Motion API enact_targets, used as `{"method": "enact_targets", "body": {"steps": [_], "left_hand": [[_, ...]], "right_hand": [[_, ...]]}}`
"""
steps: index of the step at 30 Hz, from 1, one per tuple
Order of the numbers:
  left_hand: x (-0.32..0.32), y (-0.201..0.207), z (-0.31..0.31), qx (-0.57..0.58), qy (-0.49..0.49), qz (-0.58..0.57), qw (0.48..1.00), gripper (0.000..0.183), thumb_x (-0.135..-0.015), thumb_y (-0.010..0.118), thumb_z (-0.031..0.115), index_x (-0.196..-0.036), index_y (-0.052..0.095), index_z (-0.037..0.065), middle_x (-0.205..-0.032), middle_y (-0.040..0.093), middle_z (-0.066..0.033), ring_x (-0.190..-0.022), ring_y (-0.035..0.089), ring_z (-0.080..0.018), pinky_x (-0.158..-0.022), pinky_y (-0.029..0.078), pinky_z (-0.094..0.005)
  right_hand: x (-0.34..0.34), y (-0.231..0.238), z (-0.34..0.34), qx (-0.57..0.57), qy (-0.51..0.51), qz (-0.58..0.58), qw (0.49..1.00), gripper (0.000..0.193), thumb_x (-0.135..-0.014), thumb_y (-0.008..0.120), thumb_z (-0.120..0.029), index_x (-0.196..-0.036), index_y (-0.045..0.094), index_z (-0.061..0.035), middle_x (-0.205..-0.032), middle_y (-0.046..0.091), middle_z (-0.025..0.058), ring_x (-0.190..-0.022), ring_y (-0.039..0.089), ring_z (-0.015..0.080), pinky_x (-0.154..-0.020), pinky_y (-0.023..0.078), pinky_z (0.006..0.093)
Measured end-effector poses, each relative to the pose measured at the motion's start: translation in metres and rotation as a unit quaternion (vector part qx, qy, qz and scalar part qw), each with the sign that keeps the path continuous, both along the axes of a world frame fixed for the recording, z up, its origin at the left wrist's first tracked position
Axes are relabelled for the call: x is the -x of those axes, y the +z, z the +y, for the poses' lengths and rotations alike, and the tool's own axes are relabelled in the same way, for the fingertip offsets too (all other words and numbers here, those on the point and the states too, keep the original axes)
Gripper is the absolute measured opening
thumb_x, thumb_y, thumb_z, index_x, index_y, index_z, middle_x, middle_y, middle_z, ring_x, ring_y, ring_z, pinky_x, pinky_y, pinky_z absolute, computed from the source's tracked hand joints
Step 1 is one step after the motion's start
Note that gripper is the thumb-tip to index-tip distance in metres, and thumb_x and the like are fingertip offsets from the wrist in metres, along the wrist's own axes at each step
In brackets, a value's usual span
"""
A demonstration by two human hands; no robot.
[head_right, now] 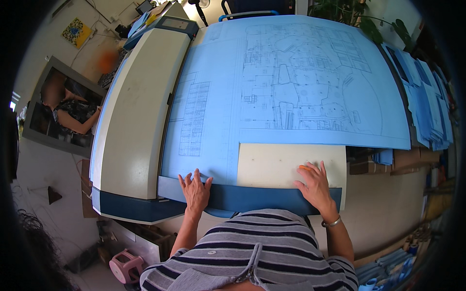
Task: The person aligns and organizes large blue architectural blueprints on the feeding table of a large-format scanner or printer by hand, sliding them into position one at a time.
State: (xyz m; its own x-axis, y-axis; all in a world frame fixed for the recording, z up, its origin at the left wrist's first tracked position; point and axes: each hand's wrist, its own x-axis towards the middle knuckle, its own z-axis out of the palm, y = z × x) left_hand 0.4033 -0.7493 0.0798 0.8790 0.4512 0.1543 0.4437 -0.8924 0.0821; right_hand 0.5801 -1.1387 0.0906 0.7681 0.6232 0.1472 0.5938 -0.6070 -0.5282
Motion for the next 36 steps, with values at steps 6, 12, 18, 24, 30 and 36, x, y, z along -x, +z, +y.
{"method": "enact_targets", "body": {"steps": [6,12,18,24,30,36], "left_hand": [[-0.01,0.011,-0.031,0.071,-0.05,0.005,0.996,0.069,-0.101,0.065,0.044,-0.146,0.049,-0.006,-0.114,0.072,-0.0216,-0.142,0.045,-0.0437,-0.126,0.012,-0.0644],[-0.008,0.007,-0.027,0.055,-0.038,0.009,0.998,0.072,-0.099,0.066,0.046,-0.146,0.049,-0.006,-0.118,0.072,-0.0194,-0.142,0.046,-0.0444,-0.125,0.013,-0.0672],[0.004,0.005,0.01,0.021,0.056,0.013,0.998,0.077,-0.103,0.06,0.051,-0.147,0.046,-0.01,-0.119,0.072,-0.0228,-0.14,0.046,-0.0476,-0.125,0.01,-0.0671],[-0.003,0.005,0.019,0.014,0.138,0.036,0.99,0.074,-0.101,0.065,0.047,-0.145,0.049,-0.01,-0.123,0.071,-0.0235,-0.141,0.046,-0.0469,-0.125,0.011,-0.0668],[-0.032,0.003,-0.01,0.048,-0.049,-0.044,0.997,0.068,-0.097,0.071,0.037,-0.147,0.049,-0.005,-0.142,0.062,-0.0198,-0.145,0.043,-0.0449,-0.126,0.013,-0.0649],[-0.077,0.0,-0.015,0.04,-0.156,-0.083,0.983,0.065,-0.094,0.075,0.025,-0.146,0.049,-0.004,-0.15,0.055,-0.0221,-0.147,0.042,-0.0441,-0.126,0.023,-0.0581]], "right_hand": [[-0.036,0.009,0.009,0.012,0.002,-0.034,0.999,0.041,-0.09,0.08,-0.022,-0.126,0.068,-0.0066,-0.132,0.069,0.0124,-0.137,0.055,0.0358,-0.126,0.025,0.0587],[-0.09,0.01,0.018,0.089,-0.007,-0.089,0.992,0.046,-0.09,0.077,-0.015,-0.133,0.064,-0.0057,-0.145,0.061,0.0138,-0.141,0.051,0.0367,-0.127,0.025,0.0579],[-0.117,-0.004,0.012,0.129,0.006,-0.102,0.986,0.054,-0.085,0.079,-0.013,-0.136,0.061,-0.0051,-0.145,0.06,0.0138,-0.143,0.049,0.036,-0.129,0.021,0.0573],[-0.122,-0.018,0.015,0.098,0.017,-0.158,0.982,0.044,-0.084,0.076,-0.005,-0.127,0.065,-0.0035,-0.134,0.066,0.0133,-0.129,0.059,0.0311,-0.127,0.026,0.059],[-0.125,-0.028,0.012,0.057,0.037,-0.267,0.961,0.024,-0.085,0.07,0.0,-0.109,0.071,-0.0025,-0.115,0.073,0.0115,-0.109,0.068,0.0253,-0.124,0.035,0.058],[-0.12,-0.023,0.009,0.033,0.036,-0.265,0.963,0.021,-0.086,0.068,0.0,-0.106,0.072,-0.0035,-0.101,0.074,0.0088,-0.099,0.069,0.0235,-0.121,0.04,0.0569]]}}
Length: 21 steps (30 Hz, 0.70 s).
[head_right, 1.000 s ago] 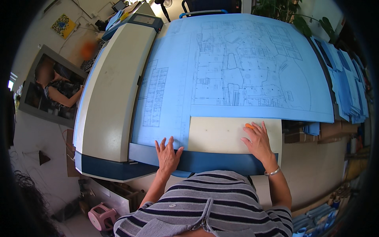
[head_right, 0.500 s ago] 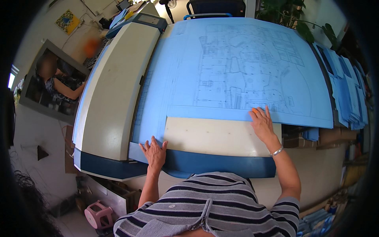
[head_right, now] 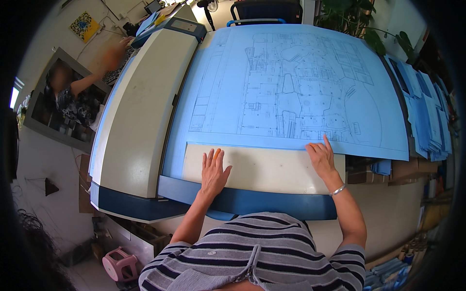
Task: The person aligns and organizes large blue architectural blueprints on the feeding table of a large-format scanner or printer by hand, sliding them into position one at a time.
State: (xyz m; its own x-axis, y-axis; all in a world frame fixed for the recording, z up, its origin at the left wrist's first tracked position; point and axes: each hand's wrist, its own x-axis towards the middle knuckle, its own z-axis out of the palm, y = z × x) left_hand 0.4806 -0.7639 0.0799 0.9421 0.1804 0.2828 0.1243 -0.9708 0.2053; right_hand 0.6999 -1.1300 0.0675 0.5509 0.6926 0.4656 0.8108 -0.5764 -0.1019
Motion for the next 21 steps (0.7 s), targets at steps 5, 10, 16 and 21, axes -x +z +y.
{"method": "enact_targets", "body": {"steps": [5,10,16,21], "left_hand": [[-0.043,-0.009,0.019,-0.06,-0.058,-0.035,0.996,0.059,-0.094,0.07,0.012,-0.147,0.048,-0.002,-0.153,0.052,-0.0231,-0.148,0.042,-0.044,-0.126,0.026,-0.0558],[-0.072,-0.023,0.053,-0.156,-0.077,-0.045,0.984,0.043,-0.097,0.06,0.008,-0.138,0.056,-0.003,-0.145,0.058,-0.0233,-0.139,0.053,-0.0442,-0.122,0.036,-0.056],[-0.076,-0.018,0.065,-0.139,-0.09,-0.046,0.985,0.016,-0.089,0.062,0.008,-0.104,0.065,0.002,-0.114,0.074,-0.0135,-0.108,0.07,-0.0313,-0.103,0.054,-0.0514],[-0.063,0.0,0.06,-0.083,-0.051,0.028,0.995,0.011,-0.088,0.061,0.007,-0.097,0.066,0.003,-0.106,0.076,-0.0136,-0.1,0.072,-0.0322,-0.089,0.057,-0.0468]], "right_hand": [[0.004,0.009,0.008,-0.038,-0.035,0.0,0.999,0.023,-0.085,0.066,0.003,-0.106,0.072,-0.0042,-0.096,0.066,0.0086,-0.094,0.065,0.0274,-0.112,0.048,0.0527],[0.005,0.007,0.011,-0.09,-0.05,0.06,0.993,0.024,-0.083,0.065,0.006,-0.104,0.073,-0.0029,-0.095,0.062,0.0106,-0.092,0.062,0.0311,-0.088,0.055,0.044],[0.006,0.014,0.006,-0.1,-0.036,0.093,0.99,0.022,-0.081,0.063,0.008,-0.098,0.073,-0.0023,-0.092,0.064,0.0103,-0.089,0.062,0.0326,-0.081,0.055,0.0424],[0.01,0.016,-0.009,-0.084,0.018,0.201,0.976,0.019,-0.084,0.065,0.005,-0.097,0.075,-0.0055,-0.094,0.071,0.0086,-0.09,0.067,0.0323,-0.101,0.054,0.0496]]}}
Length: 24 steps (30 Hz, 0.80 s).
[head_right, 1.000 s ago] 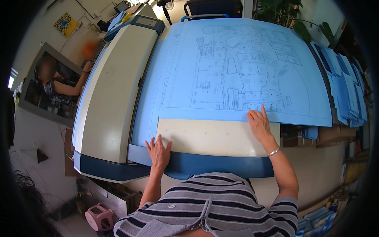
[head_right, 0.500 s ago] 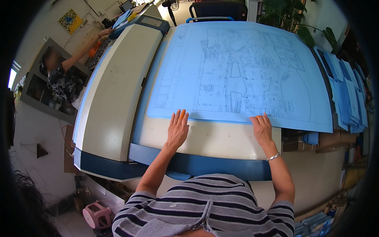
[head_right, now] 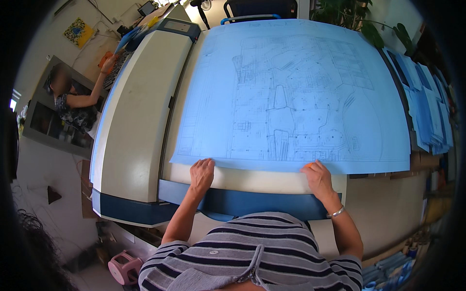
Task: The person aligns and organizes large blue architectural blueprints on the feeding table of a large-format scanner or printer by hand, sliding them into position one at a time.
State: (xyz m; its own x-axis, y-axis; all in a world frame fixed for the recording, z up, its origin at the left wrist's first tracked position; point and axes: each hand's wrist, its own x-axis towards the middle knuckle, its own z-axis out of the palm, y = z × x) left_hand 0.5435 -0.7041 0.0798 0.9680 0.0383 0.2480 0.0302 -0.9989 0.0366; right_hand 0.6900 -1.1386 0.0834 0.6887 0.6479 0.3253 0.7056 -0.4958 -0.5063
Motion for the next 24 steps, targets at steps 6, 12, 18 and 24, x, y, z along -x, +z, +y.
{"method": "enact_targets", "body": {"steps": [6,12,18,24], "left_hand": [[-0.021,0.018,-0.021,0.084,0.11,0.153,0.978,0.022,-0.087,0.057,0.001,-0.104,0.071,0.001,-0.103,0.077,-0.0158,-0.098,0.073,-0.0368,-0.086,0.056,-0.0483],[-0.03,0.0,-0.028,0.113,0.104,0.068,0.986,0.04,-0.099,0.062,0.02,-0.134,0.06,-0.001,-0.144,0.061,-0.0216,-0.137,0.056,-0.0425,-0.118,0.04,-0.0555],[-0.037,-0.003,-0.038,0.09,0.128,0.074,0.985,0.046,-0.104,0.062,0.034,-0.135,0.062,0.0,-0.146,0.061,-0.0208,-0.141,0.052,-0.0396,-0.121,0.035,-0.0566],[-0.038,0.022,-0.047,0.086,0.137,0.121,0.979,0.042,-0.103,0.064,0.035,-0.126,0.066,0.0,-0.139,0.066,-0.0198,-0.134,0.058,-0.0389,-0.121,0.034,-0.0581]], "right_hand": [[-0.018,0.02,-0.015,-0.007,-0.016,0.182,0.983,0.014,-0.089,0.073,-0.004,-0.103,0.074,-0.0047,-0.106,0.075,0.0095,-0.099,0.07,0.0328,-0.109,0.049,0.0534],[-0.022,0.024,-0.017,0.065,-0.097,0.06,0.991,0.036,-0.09,0.078,-0.015,-0.123,0.069,-0.0042,-0.134,0.068,0.014,-0.127,0.06,0.0378,-0.118,0.036,0.0573],[-0.016,0.011,-0.032,0.131,-0.115,0.098,0.98,0.045,-0.093,0.076,-0.025,-0.13,0.066,-0.0029,-0.144,0.062,0.0158,-0.138,0.054,0.0374,-0.123,0.026,0.0612],[-0.026,0.029,-0.028,0.153,-0.119,0.147,0.97,0.042,-0.093,0.076,-0.028,-0.125,0.067,-0.003,-0.134,0.068,0.0152,-0.129,0.059,0.0366,-0.122,0.027,0.0633]]}}
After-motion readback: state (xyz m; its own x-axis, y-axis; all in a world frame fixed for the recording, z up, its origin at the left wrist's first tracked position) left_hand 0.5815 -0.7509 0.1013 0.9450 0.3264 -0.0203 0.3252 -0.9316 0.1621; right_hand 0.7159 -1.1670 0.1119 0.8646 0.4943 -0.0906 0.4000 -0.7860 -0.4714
